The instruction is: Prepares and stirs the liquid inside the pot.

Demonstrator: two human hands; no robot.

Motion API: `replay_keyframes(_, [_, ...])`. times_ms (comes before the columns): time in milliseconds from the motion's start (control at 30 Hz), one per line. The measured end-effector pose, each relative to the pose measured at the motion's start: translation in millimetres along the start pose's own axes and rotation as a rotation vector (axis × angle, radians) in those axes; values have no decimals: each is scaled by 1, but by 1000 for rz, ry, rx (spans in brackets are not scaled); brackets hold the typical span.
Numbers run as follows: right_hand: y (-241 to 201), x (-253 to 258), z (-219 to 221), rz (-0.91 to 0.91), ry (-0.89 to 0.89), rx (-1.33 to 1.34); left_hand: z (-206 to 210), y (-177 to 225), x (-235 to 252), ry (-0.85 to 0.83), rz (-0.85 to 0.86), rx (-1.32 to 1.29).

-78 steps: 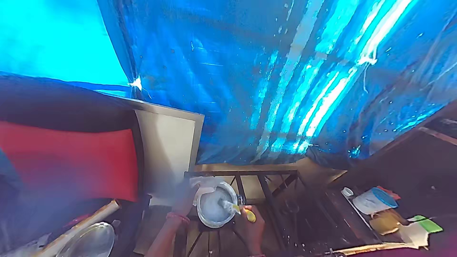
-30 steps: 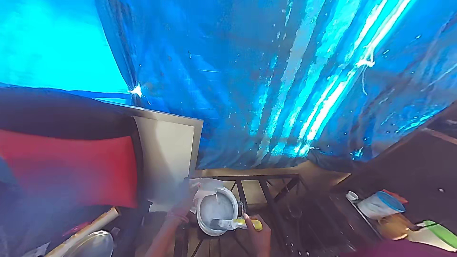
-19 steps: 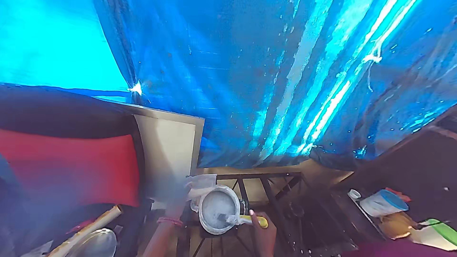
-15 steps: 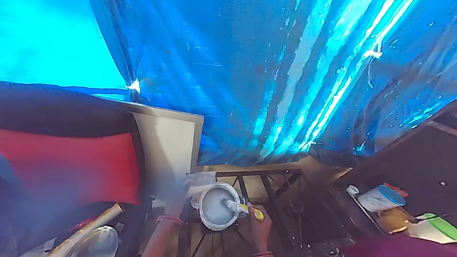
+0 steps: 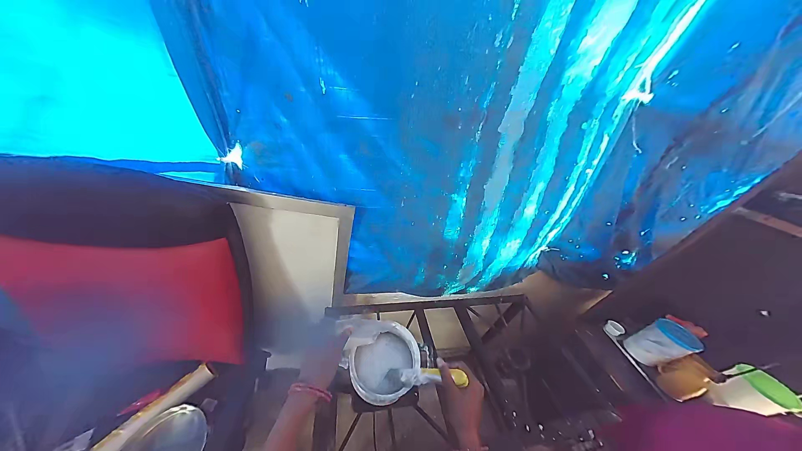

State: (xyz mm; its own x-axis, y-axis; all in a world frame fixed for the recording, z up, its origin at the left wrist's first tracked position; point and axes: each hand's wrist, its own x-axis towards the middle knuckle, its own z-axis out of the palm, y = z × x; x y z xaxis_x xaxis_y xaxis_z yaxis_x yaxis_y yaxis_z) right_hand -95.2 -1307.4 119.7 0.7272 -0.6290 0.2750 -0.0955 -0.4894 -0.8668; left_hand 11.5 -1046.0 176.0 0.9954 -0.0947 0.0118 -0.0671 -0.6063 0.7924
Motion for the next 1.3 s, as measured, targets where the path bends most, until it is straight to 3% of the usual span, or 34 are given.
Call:
replay_keyframes(67, [7,1,3,-26,63,-22,2,4,2,-34,37,67])
replay_keyframes(200, [6,-2,2,11,-61,31,2,16,10,-132,63,247])
replay_keyframes(333, [8,5,-5,30,72,-19,8,26,16,-176,87,317])
replay_keyframes(467, [8,3,-6,-13,-57,-22,13,35,22,-243,106,354])
replay_keyframes(633, [2,7,-3,-14,30,-38,17,42,25,-275,109,419])
replay_keyframes(767, [6,2,-2,-22,-106,45,16,44,29,-285,95,416])
replay_keyframes(933, [16,6,-3,-32,39,8,14,45,31,-304,72,436])
replay_keyframes(1067, [9,-1,-1,-51,-133,66,14,47,34,-361,79,474])
replay_keyframes(1233, [17,4,2,-77,17,22,14,50,35,-376,84,497])
replay_keyframes(1300, [15,1,3,-91,-61,64,14,49,36,-370,89,496])
